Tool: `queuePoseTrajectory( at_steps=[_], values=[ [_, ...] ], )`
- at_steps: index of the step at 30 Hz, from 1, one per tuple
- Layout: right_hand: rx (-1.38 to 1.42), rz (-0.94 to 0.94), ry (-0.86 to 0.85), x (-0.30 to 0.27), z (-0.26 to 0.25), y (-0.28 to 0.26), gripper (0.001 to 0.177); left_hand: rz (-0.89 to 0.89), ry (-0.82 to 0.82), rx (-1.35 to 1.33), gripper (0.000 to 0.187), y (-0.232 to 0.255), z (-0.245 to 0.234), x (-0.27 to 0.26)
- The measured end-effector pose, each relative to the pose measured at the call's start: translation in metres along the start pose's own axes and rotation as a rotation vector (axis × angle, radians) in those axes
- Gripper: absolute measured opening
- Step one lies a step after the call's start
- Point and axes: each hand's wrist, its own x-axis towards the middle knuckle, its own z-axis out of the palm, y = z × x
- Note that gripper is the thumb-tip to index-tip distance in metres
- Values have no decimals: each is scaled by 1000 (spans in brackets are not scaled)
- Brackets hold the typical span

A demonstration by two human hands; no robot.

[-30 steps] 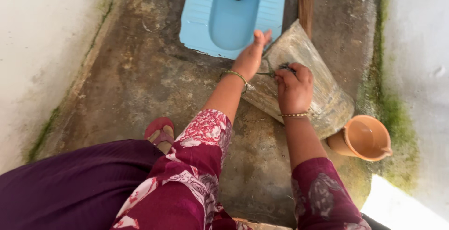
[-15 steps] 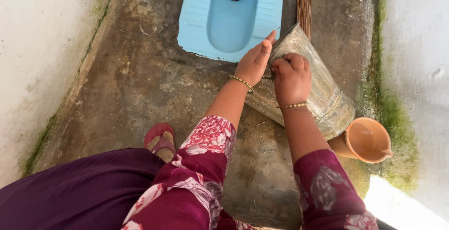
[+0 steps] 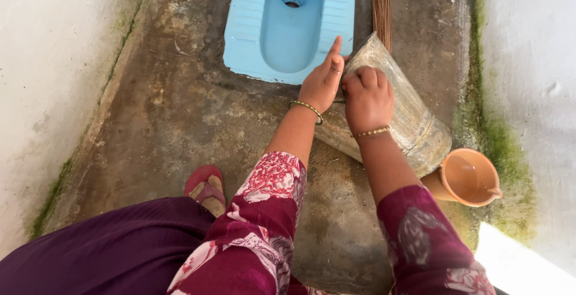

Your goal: The person scrubs the exterior of a metal bucket with a small abrasive pad while holding it steady with the other hand. The bucket is positioned on a concrete floor next to a squat toilet and a plastic pitcher.

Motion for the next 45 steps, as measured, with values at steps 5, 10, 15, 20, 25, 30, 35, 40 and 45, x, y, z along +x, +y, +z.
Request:
queuePoseTrajectory(
  at_steps=[5, 10, 15, 20, 25, 30, 35, 40, 45],
  values=[
    [-72, -73, 10, -19, -24, -5, 9, 17, 34, -3, 111, -2, 2, 1],
    [-11, -90, 72, 9, -10, -5, 11, 22, 30, -82, 109, -4, 2, -4],
    [9, -2, 64, 3, -3, -8, 9, 4, 27, -20, 112, -2, -2, -4],
    [17, 102, 18, -55, -4, 14, 10, -84, -69, 199, 122, 3, -3, -8],
    [72, 730, -1, -72, -7, 81, 4, 145, 38, 315, 127, -2, -2, -24],
    [93, 626, -18, -43, 16, 42, 16, 82, -18, 345, 130, -15, -11, -39],
    [119, 238, 42, -55, 16, -29, 37, -100, 2, 443, 109, -29, -22, -74],
    [147, 507, 0, -69, -6, 37, 29, -29, -9, 415, 103, -26, -33, -91],
    [191, 602, -137, -97, -18, 93, 27, -98, -122, 470, 117, -14, -34, -86]
  ],
)
